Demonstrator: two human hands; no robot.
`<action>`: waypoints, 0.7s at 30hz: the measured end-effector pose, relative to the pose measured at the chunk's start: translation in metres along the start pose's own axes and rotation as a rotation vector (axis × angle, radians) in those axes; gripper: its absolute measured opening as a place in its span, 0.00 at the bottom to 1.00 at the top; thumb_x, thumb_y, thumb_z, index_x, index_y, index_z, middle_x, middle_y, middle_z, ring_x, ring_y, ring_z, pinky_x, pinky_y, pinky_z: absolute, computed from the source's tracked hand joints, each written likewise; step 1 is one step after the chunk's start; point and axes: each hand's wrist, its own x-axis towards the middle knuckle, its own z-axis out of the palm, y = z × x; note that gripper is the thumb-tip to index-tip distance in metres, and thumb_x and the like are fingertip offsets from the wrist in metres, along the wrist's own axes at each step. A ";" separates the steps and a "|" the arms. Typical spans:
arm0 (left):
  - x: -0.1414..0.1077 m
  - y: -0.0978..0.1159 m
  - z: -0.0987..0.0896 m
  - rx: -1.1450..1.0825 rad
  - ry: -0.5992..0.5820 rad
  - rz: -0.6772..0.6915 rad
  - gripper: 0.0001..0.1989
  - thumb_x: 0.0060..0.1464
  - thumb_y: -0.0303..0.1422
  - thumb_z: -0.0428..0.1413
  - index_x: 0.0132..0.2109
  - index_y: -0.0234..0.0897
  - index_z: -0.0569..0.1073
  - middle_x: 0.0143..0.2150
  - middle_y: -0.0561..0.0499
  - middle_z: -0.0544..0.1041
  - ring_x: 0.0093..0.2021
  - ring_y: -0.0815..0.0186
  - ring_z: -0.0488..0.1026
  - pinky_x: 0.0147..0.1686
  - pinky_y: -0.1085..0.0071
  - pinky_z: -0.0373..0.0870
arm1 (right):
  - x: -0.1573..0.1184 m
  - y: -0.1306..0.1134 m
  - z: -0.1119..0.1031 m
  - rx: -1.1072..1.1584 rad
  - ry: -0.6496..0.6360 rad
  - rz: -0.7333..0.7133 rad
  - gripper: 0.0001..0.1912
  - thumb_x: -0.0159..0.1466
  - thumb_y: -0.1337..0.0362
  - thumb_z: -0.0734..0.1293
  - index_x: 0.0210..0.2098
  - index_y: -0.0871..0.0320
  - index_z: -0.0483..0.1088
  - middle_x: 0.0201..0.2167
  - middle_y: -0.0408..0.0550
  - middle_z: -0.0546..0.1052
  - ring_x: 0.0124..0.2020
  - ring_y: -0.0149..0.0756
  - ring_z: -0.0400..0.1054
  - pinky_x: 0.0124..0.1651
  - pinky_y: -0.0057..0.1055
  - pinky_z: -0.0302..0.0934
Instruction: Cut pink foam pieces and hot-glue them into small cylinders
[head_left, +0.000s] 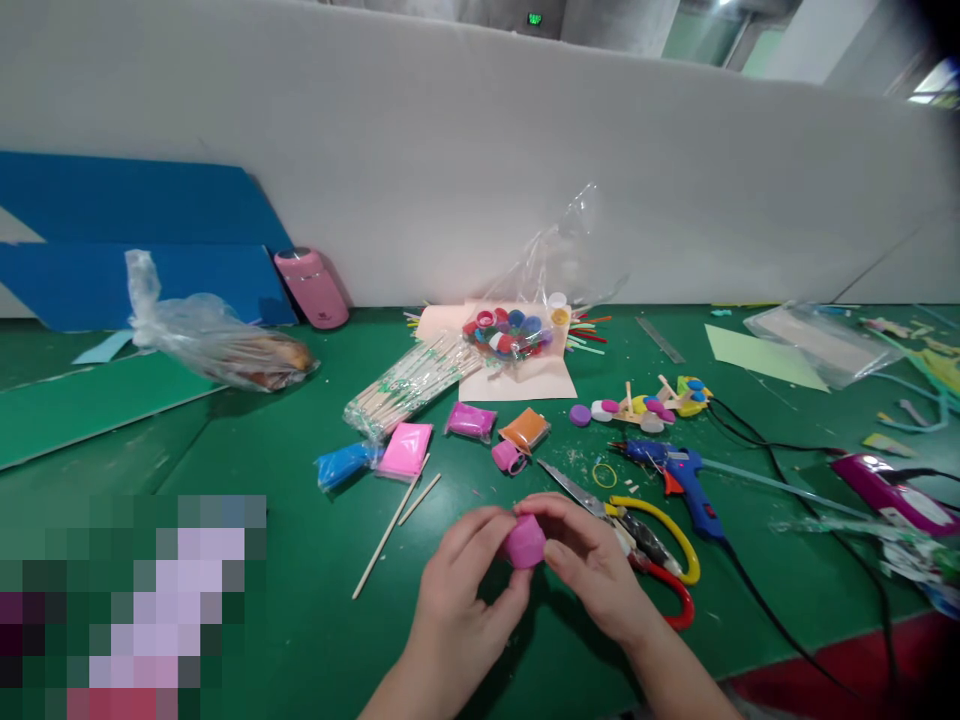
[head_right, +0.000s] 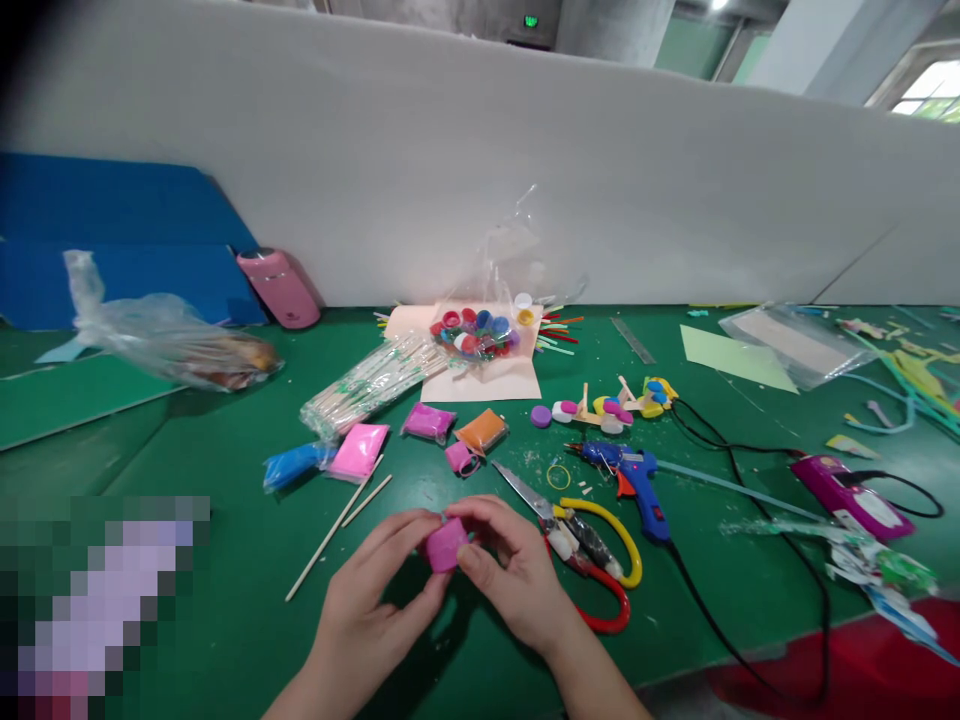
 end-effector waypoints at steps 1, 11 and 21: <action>-0.001 -0.001 0.001 0.015 -0.009 0.009 0.13 0.44 0.22 0.53 0.40 0.36 0.68 0.37 0.47 0.73 0.37 0.66 0.71 0.37 0.72 0.68 | 0.000 0.001 0.001 0.029 0.013 0.020 0.13 0.57 0.59 0.64 0.41 0.55 0.69 0.42 0.49 0.69 0.44 0.41 0.63 0.46 0.35 0.57; -0.001 0.001 0.005 0.077 -0.103 -0.043 0.13 0.44 0.22 0.50 0.39 0.37 0.69 0.34 0.48 0.71 0.33 0.65 0.70 0.33 0.71 0.69 | -0.005 0.017 0.008 0.224 0.080 0.155 0.10 0.58 0.62 0.64 0.39 0.57 0.69 0.36 0.47 0.72 0.37 0.35 0.65 0.42 0.32 0.58; 0.002 0.003 0.006 -0.038 -0.078 -0.120 0.12 0.42 0.21 0.50 0.37 0.36 0.69 0.32 0.50 0.67 0.32 0.67 0.68 0.32 0.73 0.68 | -0.004 0.020 0.019 0.411 0.120 0.260 0.12 0.58 0.58 0.63 0.37 0.59 0.71 0.34 0.49 0.74 0.37 0.38 0.66 0.43 0.35 0.58</action>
